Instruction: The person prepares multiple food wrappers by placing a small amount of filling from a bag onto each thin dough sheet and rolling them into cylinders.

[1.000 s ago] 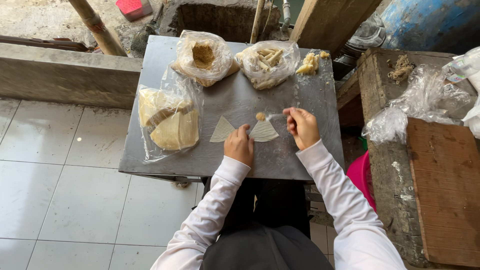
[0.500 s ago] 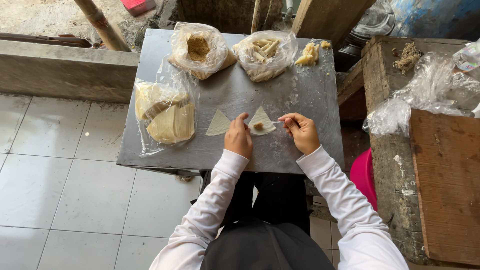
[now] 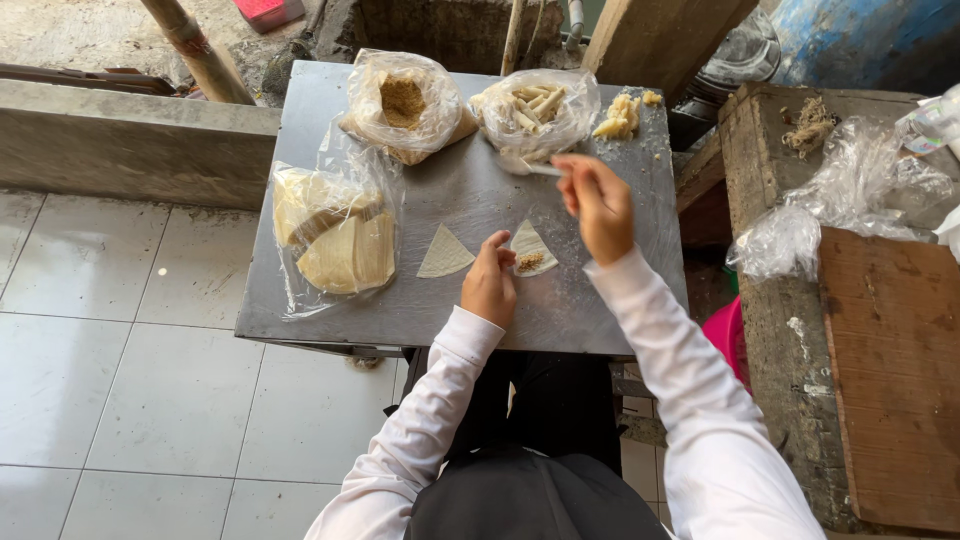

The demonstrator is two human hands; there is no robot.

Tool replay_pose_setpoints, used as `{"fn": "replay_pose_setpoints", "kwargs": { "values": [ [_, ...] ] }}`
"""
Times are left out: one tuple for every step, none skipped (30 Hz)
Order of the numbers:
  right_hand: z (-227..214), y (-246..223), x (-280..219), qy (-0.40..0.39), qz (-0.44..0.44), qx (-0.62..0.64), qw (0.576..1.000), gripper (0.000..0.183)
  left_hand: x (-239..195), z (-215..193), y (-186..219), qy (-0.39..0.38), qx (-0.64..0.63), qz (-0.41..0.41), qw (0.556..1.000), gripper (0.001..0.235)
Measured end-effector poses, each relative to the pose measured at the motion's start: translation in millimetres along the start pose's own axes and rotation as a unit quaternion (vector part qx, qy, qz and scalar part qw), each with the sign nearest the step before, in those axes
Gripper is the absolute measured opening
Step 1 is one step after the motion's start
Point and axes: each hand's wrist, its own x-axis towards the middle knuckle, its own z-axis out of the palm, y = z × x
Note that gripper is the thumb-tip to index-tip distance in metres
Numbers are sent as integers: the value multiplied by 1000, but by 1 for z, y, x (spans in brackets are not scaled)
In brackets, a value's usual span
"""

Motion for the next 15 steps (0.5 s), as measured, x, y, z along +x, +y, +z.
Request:
{"fn": "replay_pose_setpoints", "kwargs": {
  "values": [
    [20, 6, 21, -8, -17, -3, 1000, 29, 0, 0, 1, -3, 7, 1, 1000, 46],
    [41, 14, 43, -15, -33, -6, 999, 29, 1, 0, 2, -7, 13, 2, 1000, 44],
    [64, 23, 65, -11, -55, -35, 998, 27, 1, -1, 2, -9, 21, 2, 1000, 41],
    [87, 32, 87, -7, -76, -64, 995, 25, 2, -2, 2, -11, 29, 3, 1000, 42],
    [109, 39, 110, 0, -148, -121, 982, 22, 3, -2, 3, -14, 37, 5, 999, 42],
    [127, 42, 126, 5, -218, -177, 960, 20, 4, -2, 3, -17, 45, 6, 999, 43],
    [138, 43, 135, -54, -107, -202, 972, 25, 5, -2, 3, -24, 50, 2, 998, 43],
    [148, 41, 144, -116, 4, -223, 968, 37, 6, -2, 3, -31, 55, -3, 998, 44],
    [152, 35, 150, -179, 114, -241, 947, 52, 7, -3, 2, -39, 59, -8, 997, 45],
    [152, 29, 153, -187, 79, -223, 954, 63, 8, -4, 1, -40, 65, 0, 997, 45],
    [147, 23, 151, -194, 46, -205, 958, 77, 9, -5, 0, -43, 68, 8, 997, 45],
    [140, 19, 149, -200, 13, -188, 961, 93, 9, -5, -1, -46, 72, 16, 996, 46],
    [127, 15, 142, -176, 30, -177, 968, 88, 10, -5, -2, -47, 77, 19, 996, 46],
    [108, 12, 131, -152, 47, -165, 973, 83, 11, -5, -3, -48, 81, 22, 995, 46],
    [88, 12, 117, -128, 64, -153, 978, 79, 12, -5, -4, -49, 85, 26, 995, 46]
  ]
}}
